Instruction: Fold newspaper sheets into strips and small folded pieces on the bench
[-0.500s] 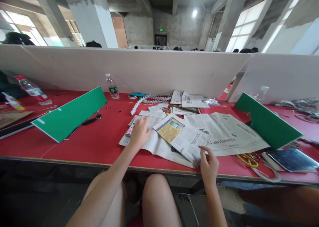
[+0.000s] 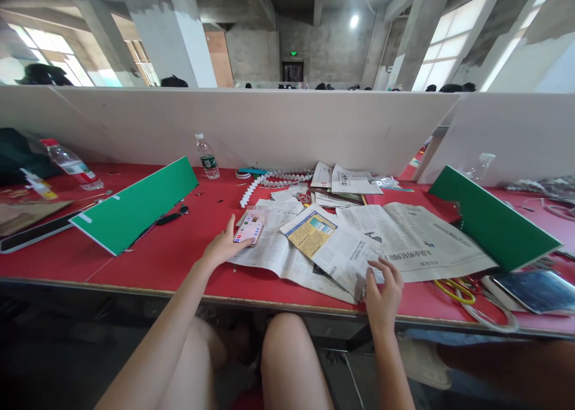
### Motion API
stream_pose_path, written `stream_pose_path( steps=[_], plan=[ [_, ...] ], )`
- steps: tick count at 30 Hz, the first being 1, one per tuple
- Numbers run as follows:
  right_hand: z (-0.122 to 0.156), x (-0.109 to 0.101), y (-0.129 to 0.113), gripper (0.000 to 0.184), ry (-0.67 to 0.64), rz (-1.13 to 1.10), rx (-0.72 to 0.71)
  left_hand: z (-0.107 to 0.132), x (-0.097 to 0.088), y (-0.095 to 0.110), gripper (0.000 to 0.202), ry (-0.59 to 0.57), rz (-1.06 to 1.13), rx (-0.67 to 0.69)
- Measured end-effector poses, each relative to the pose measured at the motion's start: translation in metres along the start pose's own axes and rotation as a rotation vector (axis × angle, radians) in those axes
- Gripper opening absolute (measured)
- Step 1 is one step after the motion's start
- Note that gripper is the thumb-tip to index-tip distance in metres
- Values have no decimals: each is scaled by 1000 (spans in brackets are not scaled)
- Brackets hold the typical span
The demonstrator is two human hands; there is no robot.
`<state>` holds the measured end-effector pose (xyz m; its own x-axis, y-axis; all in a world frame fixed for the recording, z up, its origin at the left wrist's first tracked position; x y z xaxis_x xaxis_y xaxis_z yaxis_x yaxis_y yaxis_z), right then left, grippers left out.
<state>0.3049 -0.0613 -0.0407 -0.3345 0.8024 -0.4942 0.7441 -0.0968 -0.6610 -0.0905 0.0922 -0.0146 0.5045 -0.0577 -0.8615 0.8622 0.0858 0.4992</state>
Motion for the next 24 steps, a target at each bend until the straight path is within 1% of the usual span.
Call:
stream_pose_path(
  steps=[3, 7, 13, 15, 18, 21, 23, 24],
  plan=[
    [-1, 0, -1, 24, 4, 6, -11, 3, 9, 12, 104, 16, -48, 54],
    [-1, 0, -1, 22, -7, -13, -17, 5, 9, 19, 98, 44, -79, 66],
    [-1, 2, 2, 22, -20, -20, -13, -3, 8, 13, 96, 23, -72, 43],
    [-1, 3, 2, 22, -29, -25, -6, -5, 7, 13, 96, 57, -68, 31],
    [-1, 3, 3, 22, -37, -31, 1, -7, 5, 19, 94, 139, -88, 27],
    [-2, 2, 1, 21, -34, -32, -2, -11, 2, 23, 94, 166, -104, 24],
    [-2, 2, 1, 21, -33, -33, -3, -18, -5, 18, 99, 163, -91, 13],
    [-2, 2, 1, 21, -34, -37, -2, -21, -11, 11, 101, 168, -83, -1]
  ],
)
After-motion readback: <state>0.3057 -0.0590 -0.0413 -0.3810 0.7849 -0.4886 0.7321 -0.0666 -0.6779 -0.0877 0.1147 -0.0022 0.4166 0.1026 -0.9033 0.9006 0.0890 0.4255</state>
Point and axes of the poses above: each hand's wrist, its own z-axis away from the middle knuckle, its own x-axis out of the palm, y = z × x, the point moved 8 cm from there along -z, towards the middle knuckle, and after that the axes turned 12 degrees about z, right-handed, at the moved point
